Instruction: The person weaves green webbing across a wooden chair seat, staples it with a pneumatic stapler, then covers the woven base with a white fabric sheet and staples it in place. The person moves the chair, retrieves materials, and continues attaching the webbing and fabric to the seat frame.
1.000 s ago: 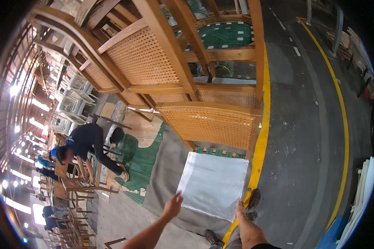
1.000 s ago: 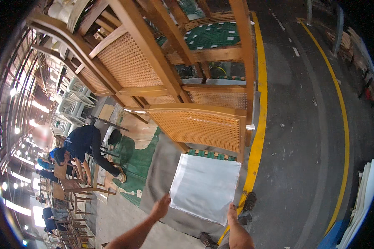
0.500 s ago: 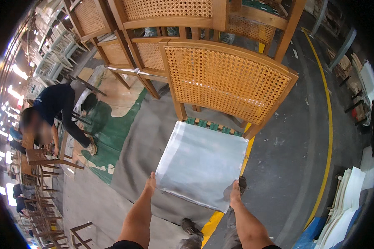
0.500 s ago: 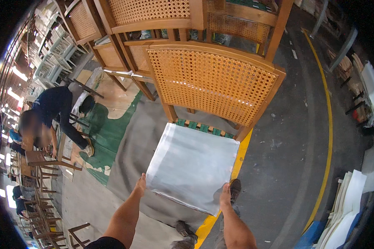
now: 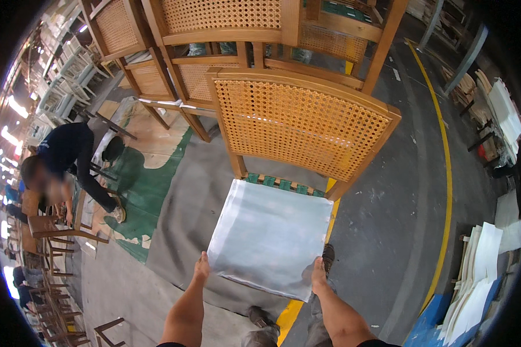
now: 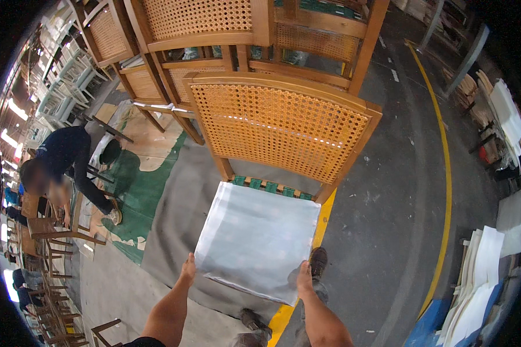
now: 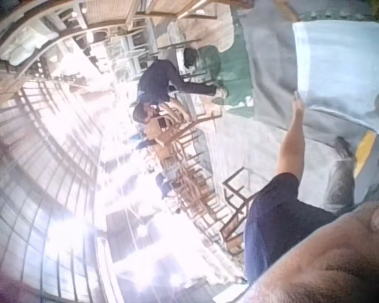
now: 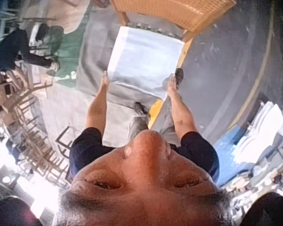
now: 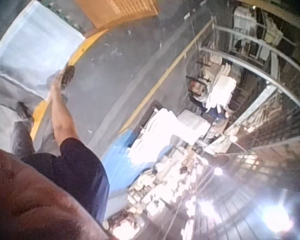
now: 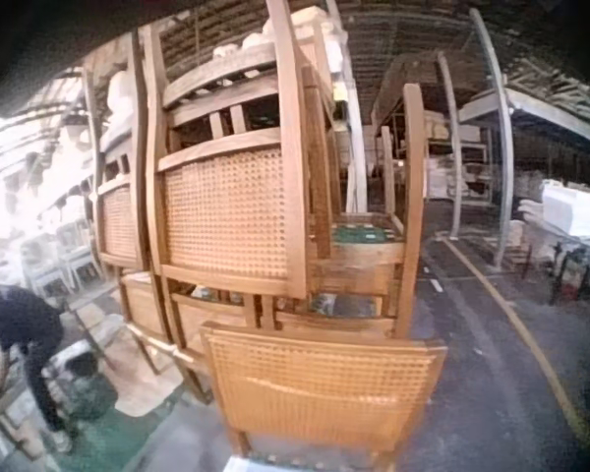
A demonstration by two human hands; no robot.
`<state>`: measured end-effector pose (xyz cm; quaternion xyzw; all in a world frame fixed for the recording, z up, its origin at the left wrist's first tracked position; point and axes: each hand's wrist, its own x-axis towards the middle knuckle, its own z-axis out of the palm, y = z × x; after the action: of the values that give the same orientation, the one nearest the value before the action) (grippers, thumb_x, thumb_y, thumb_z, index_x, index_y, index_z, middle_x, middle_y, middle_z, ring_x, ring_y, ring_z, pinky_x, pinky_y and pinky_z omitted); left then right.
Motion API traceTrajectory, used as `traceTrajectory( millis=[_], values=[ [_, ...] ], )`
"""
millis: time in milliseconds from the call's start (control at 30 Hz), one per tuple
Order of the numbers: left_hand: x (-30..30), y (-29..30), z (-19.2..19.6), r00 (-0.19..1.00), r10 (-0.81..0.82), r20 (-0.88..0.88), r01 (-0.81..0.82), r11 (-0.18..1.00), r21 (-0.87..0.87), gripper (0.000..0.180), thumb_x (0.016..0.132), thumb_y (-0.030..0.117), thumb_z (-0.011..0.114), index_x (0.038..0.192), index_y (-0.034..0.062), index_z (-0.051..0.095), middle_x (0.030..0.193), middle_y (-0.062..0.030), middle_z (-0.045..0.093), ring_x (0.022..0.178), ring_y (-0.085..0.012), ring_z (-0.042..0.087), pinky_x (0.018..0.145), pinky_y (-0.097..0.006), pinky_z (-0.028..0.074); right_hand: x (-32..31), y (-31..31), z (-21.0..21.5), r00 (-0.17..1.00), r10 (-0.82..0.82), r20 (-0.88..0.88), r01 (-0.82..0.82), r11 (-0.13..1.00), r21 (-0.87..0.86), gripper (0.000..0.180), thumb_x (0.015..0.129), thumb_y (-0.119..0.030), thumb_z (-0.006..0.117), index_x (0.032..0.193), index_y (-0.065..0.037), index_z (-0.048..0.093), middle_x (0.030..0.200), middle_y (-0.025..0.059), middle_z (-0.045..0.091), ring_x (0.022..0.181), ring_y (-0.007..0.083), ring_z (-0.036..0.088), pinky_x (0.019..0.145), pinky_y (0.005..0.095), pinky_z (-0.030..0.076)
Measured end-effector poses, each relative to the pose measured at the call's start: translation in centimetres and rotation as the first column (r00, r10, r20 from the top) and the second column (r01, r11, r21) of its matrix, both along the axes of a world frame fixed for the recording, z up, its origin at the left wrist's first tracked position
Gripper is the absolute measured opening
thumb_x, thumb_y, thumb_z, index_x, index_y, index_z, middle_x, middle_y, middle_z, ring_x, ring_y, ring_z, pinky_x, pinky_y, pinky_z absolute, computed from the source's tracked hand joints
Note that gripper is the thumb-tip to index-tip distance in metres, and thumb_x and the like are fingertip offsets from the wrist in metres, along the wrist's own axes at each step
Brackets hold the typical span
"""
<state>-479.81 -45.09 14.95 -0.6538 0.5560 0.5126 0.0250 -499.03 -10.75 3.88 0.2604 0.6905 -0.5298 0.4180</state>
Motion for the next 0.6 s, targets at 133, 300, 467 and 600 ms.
traceTrajectory(
  millis=[133,300,467,600],
  values=[
    [-2.8,1.7,0.5,0.975,-0.214,0.06,0.221,0.961,-0.168,0.075,0.11,0.053,0.044,0.166,0.005,0.031,0.167,-0.0253,0.036,0.153,-0.0417,0.036,0.124,-0.047,0.033,-2.5,0.7,-0.4,0.993,0.059,-0.097,-0.065,0.996,-0.054,0.09,0.106,-0.074,0.035,0.169,-0.011,0.025,0.171,0.0129,0.032,0.155,0.03,0.032,0.126,0.043,0.028],
    [-2.4,8.5,5.7,0.934,-0.276,0.228,0.342,0.878,-0.335,0.09,0.099,0.033,0.067,0.169,0.0102,0.015,0.169,-0.0305,0.025,0.156,-0.0468,0.028,0.126,-0.051,0.03,-2.8,1.7,3.1,0.987,0.156,-0.027,-0.156,0.988,-0.003,0.086,0.106,-0.07,0.038,0.168,-0.012,0.028,0.171,0.0143,0.032,0.156,0.0322,0.033,0.126,0.045,0.028],
    [4.5,17.6,16.8,0.909,-0.404,0.103,0.382,0.906,0.184,0.076,0.1,0.045,0.065,0.163,0.0123,0.039,0.15,-0.0257,0.059,0.139,-0.0446,0.056,0.116,-0.049,0.044,-3.9,3.8,8.6,0.917,0.399,0.01,-0.399,0.915,0.065,0.081,0.106,-0.066,0.04,0.167,-0.013,0.03,0.172,0.0157,0.032,0.156,0.0343,0.034,0.126,0.0469,0.029],
    [14.8,29.7,24.5,0.902,0.199,0.382,-0.31,0.917,0.252,0.058,0.1,0.045,0.061,0.145,0.0096,0.064,0.138,-0.0215,0.069,0.134,-0.0407,0.061,0.111,-0.049,0.048,-5.6,5.6,16.5,0.795,0.408,0.449,-0.542,0.81,0.225,0.071,0.109,-0.063,0.041,0.161,-0.017,0.034,0.163,0.0153,0.042,0.145,0.0395,0.049,0.107,0.0567,0.048]
  ],
)
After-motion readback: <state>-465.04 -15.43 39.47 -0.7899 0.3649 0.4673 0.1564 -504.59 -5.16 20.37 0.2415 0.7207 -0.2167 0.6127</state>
